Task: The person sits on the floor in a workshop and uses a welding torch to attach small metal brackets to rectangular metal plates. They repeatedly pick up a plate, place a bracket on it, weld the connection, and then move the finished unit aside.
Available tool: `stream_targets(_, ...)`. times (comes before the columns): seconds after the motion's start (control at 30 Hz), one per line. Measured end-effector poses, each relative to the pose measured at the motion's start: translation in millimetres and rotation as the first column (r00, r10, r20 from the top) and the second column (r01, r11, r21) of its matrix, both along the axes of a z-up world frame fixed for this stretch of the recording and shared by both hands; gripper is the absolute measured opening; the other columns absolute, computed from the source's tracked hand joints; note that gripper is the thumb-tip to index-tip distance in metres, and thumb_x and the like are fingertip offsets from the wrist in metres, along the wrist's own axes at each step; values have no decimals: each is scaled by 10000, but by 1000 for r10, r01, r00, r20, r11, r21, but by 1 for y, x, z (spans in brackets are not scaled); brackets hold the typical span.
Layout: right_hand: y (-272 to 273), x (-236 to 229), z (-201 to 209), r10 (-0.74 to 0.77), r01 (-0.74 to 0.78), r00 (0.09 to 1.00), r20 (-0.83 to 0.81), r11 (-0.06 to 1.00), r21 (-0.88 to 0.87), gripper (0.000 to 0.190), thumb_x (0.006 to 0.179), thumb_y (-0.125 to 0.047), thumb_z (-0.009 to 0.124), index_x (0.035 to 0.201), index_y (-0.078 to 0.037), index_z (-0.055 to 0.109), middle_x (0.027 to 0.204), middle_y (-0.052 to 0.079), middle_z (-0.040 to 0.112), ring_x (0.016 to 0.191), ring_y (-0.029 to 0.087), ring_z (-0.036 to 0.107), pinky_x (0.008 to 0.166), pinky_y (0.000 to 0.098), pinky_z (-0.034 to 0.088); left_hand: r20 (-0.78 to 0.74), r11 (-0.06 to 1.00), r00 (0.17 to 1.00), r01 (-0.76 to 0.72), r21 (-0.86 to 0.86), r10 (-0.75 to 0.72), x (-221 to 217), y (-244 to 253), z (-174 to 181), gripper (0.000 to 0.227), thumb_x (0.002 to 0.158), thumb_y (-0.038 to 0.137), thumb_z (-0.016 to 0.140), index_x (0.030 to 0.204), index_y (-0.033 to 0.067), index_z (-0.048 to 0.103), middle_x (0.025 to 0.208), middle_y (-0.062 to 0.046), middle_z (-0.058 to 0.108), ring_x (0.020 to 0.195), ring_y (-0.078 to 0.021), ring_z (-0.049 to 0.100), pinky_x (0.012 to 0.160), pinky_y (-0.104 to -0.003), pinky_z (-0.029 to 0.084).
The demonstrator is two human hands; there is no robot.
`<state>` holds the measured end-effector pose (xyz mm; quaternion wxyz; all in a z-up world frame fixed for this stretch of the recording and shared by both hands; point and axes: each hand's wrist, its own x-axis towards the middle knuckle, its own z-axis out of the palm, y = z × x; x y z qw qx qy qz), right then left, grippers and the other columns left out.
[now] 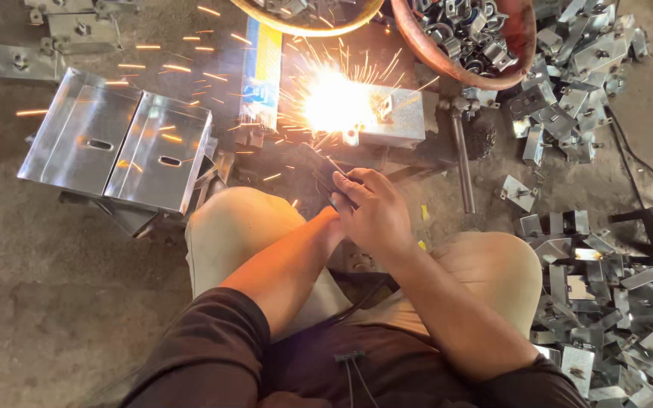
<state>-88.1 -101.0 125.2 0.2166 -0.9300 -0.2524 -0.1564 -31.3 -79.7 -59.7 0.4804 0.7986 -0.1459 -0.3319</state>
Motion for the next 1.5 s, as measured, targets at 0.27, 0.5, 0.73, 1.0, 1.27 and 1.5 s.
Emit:
stream_targets(0.27, 4, -3, 5, -22, 22, 1000, 9, 1000, -1, 283, 865, -157, 782, 1144, -111, 788, 1087, 78, 720, 982, 265, 702, 846, 372, 576, 15, 998, 999, 38, 47, -39, -4, 7, -6, 213, 932, 326, 705, 979, 125, 652, 888, -65, 552, 715, -208, 510, 590, -353, 397)
stream_targets(0.5, 2, -3, 5, 2, -2, 1000, -1, 1000, 13, 299, 859, -144, 788, 1155, -99, 785, 1082, 83, 716, 960, 269, 706, 825, 375, 582, 13, 995, 998, 54, 80, -55, -3, 13, -12, 219, 931, 316, 712, 1009, 118, 657, 934, -83, 566, 759, -231, 533, 624, -366, 417)
stream_targets(0.73, -1, -1, 2, -4, 6, 999, -38, 999, 48, 315, 858, -148, 813, 1167, -107, 774, 1097, 72, 707, 945, 250, 716, 784, 361, 592, 18, 993, 998, 61, 102, -63, 0, 18, -20, 229, 930, 305, 720, 1039, 111, 663, 981, -101, 579, 803, -254, 557, 658, -380, 438)
stream_targets(1.0, -4, 2, 6, -33, 31, 999, -37, 997, -67, 326, 825, -188, 825, 1146, -139, 792, 1090, 50, 724, 903, 231, 726, 783, 407, 555, 31, 989, 995, 86, 120, -90, -2, 18, -22, 246, 929, 293, 728, 1074, 103, 669, 1034, -122, 595, 853, -280, 583, 697, -395, 461)
stream_targets(1.27, -6, 4, -1, -34, 45, 985, -172, 997, 62, 351, 840, -179, 820, 1184, -125, 775, 1117, 69, 716, 924, 251, 722, 783, 357, 586, 48, 984, 992, 106, 143, -114, -1, 17, -21, 266, 928, 281, 736, 1108, 95, 675, 1088, -143, 610, 903, -306, 610, 736, -411, 484)
stream_targets(1.5, -10, 6, -2, 2, 13, 986, -165, 996, 90, 350, 842, -182, 818, 1183, -113, 774, 1122, 106, 720, 943, 261, 723, 791, 354, 589, 64, 982, 989, 122, 147, -133, -1, 13, -22, 286, 927, 270, 744, 1138, 88, 681, 1134, -161, 624, 947, -329, 633, 770, -424, 504)
